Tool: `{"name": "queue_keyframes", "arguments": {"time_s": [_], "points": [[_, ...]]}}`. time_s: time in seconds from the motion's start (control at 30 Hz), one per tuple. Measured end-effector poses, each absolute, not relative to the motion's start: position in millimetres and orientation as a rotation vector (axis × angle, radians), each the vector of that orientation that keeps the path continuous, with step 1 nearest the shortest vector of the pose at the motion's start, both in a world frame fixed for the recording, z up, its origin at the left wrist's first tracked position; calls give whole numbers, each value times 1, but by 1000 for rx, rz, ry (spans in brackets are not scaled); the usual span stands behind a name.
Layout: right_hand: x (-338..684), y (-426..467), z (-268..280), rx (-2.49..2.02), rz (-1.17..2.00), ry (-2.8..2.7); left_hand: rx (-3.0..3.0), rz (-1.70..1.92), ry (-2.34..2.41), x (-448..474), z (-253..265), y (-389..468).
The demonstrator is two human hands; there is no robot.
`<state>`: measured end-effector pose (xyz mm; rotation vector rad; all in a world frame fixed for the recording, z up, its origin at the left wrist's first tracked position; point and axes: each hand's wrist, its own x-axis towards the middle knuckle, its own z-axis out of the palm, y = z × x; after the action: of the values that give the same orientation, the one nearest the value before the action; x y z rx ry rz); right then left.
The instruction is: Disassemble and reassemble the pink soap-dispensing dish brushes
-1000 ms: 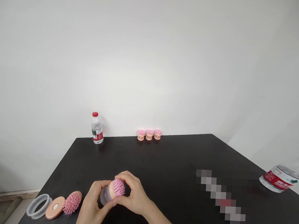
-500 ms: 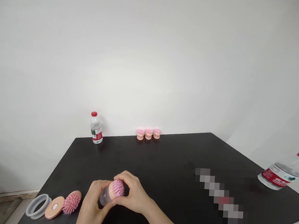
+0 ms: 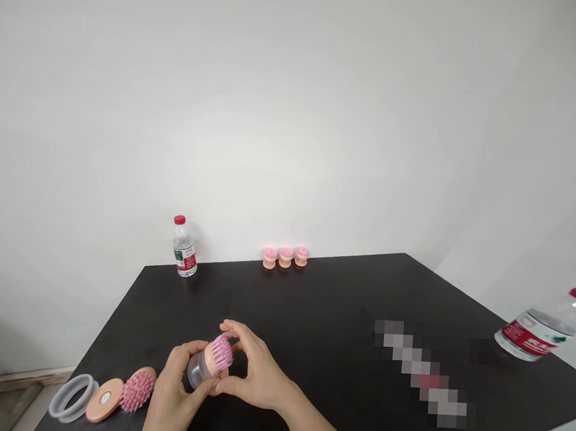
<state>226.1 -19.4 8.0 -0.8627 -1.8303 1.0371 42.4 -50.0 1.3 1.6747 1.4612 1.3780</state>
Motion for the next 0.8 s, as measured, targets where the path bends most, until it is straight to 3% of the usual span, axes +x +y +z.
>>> {"name": "queue_keyframes", "arguments": {"time_s": [0.23,0.8], "points": [[226,-16,-1,-1064,1009,-1756,1774,1403,1411,46,-3,-51],[230,-16,5,-941,1051,-1821,1794,1284,1455,39,-15,-46]]}}
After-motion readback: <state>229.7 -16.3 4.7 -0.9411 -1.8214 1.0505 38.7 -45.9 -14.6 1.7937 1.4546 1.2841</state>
